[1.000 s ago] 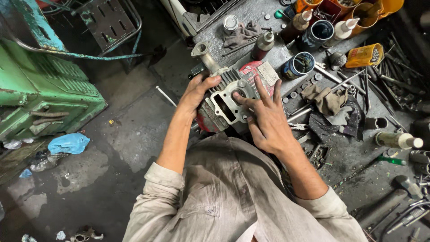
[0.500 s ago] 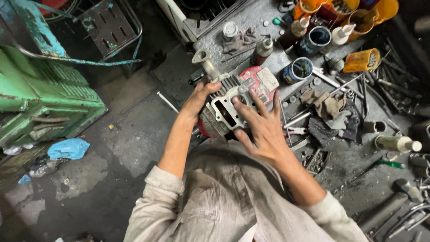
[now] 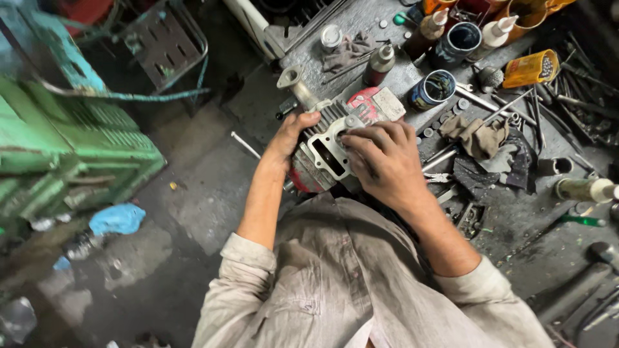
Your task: The person works on a small engine cylinder head clamped in a vise, using a screwdriver to adjust internal components and a metal rod to probe the interior. They repeatedly insert and remove a small metal ring, applying lubricant from a can before reinserting it.
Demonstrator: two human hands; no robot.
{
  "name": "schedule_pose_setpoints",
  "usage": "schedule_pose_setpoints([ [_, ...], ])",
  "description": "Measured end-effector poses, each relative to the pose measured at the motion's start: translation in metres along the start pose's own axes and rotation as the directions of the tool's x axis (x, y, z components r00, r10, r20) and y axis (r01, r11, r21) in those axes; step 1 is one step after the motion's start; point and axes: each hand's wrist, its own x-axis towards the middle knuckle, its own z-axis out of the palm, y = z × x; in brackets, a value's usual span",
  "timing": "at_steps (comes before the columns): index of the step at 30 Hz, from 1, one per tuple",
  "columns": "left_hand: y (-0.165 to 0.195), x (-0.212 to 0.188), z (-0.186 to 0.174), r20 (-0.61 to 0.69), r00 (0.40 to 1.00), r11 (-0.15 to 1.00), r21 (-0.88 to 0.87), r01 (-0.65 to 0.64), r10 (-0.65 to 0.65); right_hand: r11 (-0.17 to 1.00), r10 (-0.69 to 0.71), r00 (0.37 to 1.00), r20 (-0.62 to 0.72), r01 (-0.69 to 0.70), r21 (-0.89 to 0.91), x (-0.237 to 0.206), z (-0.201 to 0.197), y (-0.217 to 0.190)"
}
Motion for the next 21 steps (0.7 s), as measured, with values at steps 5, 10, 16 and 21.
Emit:
schedule_pose_setpoints([
  [5,-0.016,0.013,-0.011,0.034,0.999,1.000,-0.019,-0.013,0.013,0.994,-0.018,0.991,0.131,0.032,-0.108,0.033,-0.016,-0.009],
  [10,-0.026,0.017,-0.017,-0.020,1.000,0.999,-0.045,0.009,-0.009,0.968,-0.215,0.887,0.410,0.249,-0.031,0.060,-0.056,-0.003],
  [16,-0.024,0.008,-0.011,-0.008,1.000,1.000,-0.008,0.005,-0.005,0.780,0.260,0.838,-0.481,0.112,0.616,-0.052,-0.195,0.061],
  [21,-0.023,0.008,-0.011,-0.005,1.000,0.999,0.031,-0.010,0.010,0.769,0.568,0.746,-0.349,-0.329,0.548,-0.090,-0.187,0.123],
])
